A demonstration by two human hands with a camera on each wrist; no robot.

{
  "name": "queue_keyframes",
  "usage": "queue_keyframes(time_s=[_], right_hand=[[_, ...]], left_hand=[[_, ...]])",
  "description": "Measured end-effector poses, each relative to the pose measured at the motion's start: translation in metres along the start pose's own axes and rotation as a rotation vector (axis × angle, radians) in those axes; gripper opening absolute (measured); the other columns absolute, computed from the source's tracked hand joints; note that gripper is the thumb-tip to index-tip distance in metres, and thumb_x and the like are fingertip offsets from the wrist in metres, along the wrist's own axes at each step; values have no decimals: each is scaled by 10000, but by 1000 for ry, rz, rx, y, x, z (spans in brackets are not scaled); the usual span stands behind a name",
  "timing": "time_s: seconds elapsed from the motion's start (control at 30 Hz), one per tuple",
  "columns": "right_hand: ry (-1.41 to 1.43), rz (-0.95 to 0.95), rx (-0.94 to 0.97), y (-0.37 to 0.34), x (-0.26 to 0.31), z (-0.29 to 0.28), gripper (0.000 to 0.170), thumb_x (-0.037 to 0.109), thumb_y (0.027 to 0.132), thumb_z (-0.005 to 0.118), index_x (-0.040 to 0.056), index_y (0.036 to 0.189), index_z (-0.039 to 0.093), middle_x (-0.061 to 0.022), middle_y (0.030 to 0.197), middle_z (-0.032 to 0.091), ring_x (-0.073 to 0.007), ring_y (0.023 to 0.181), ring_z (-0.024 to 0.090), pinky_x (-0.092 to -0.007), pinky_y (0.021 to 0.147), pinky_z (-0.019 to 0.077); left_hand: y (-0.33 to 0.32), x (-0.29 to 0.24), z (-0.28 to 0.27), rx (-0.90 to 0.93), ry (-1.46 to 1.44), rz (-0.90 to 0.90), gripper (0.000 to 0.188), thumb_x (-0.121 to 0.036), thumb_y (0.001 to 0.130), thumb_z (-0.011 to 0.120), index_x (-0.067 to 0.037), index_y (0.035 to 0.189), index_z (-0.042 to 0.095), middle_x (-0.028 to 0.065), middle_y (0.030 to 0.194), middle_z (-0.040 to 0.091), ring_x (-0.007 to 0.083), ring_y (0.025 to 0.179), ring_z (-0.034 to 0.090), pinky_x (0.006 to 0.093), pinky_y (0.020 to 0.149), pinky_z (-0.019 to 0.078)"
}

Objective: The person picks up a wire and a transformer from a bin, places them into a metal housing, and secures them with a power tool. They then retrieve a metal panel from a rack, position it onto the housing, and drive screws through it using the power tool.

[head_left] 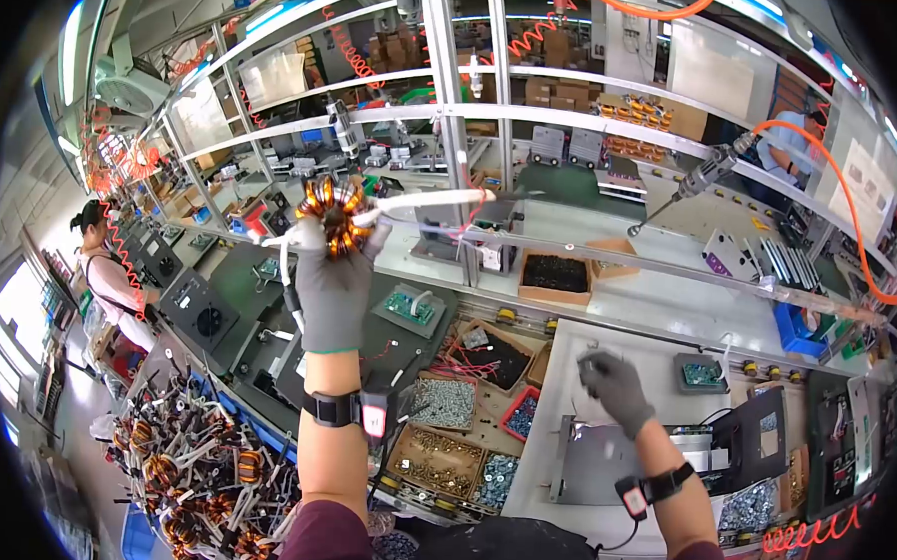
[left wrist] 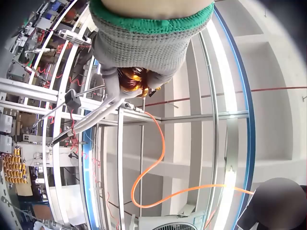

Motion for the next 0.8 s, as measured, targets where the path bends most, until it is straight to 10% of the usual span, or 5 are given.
queue_keyframes(time_s=[0.1, 0.17, 0.2, 0.37, 0.8], right_hand=[[330, -229, 17, 11, 92, 11, 202, 113, 854, 599, 14, 1029, 621, -26, 711, 579, -75, 592, 512, -223, 538, 435], [357, -89, 116, 15, 79, 30, 198, 108, 873, 562, 5, 1032, 617, -57, 729, 596, -87, 579, 519, -229, 521, 427], [415, -2, 102, 15, 62, 34, 208, 138, 885, 565, 8, 1038, 617, -60, 730, 598, -89, 575, 518, -232, 519, 425], [937, 289, 22, -7, 28, 33, 248, 194, 932, 530, 8, 1084, 594, -51, 757, 583, -107, 575, 517, -228, 528, 429], [1150, 405, 122, -41, -9, 12, 277, 223, 943, 487, -9, 1057, 584, -98, 785, 627, -93, 572, 537, -205, 488, 451]], left_hand=[[-16, 8, -15, -19, -155, -276, 898, -774, 737, 490, -66, 1289, 448, 128, 1249, 531, 335, 1114, 533, 556, 913, 451], [-33, 11, -26, -279, -35, -252, 846, -787, 760, 436, -95, 1241, 502, 100, 1228, 549, 319, 1089, 548, 527, 890, 461], [-30, 17, -41, -32, -292, -340, 708, -719, 820, 439, -114, 1167, 561, 85, 1118, 599, 309, 1027, 574, 507, 859, 472], [-48, 47, -39, -42, -219, -361, 505, -551, 877, 486, -73, 864, 647, 116, 726, 600, 267, 717, 577, 437, 686, 504], [-38, 103, -3, 269, -118, -377, 437, -514, 922, 422, -118, 881, 602, 24, 671, 432, 189, 707, 408, 340, 665, 402]])
Point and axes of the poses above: each hand's wrist, its own y-axis towards the middle knuckle, its own z-axis out of the palm, x = y × z, the point moved 7 cm from there along y, towards the middle knuckle
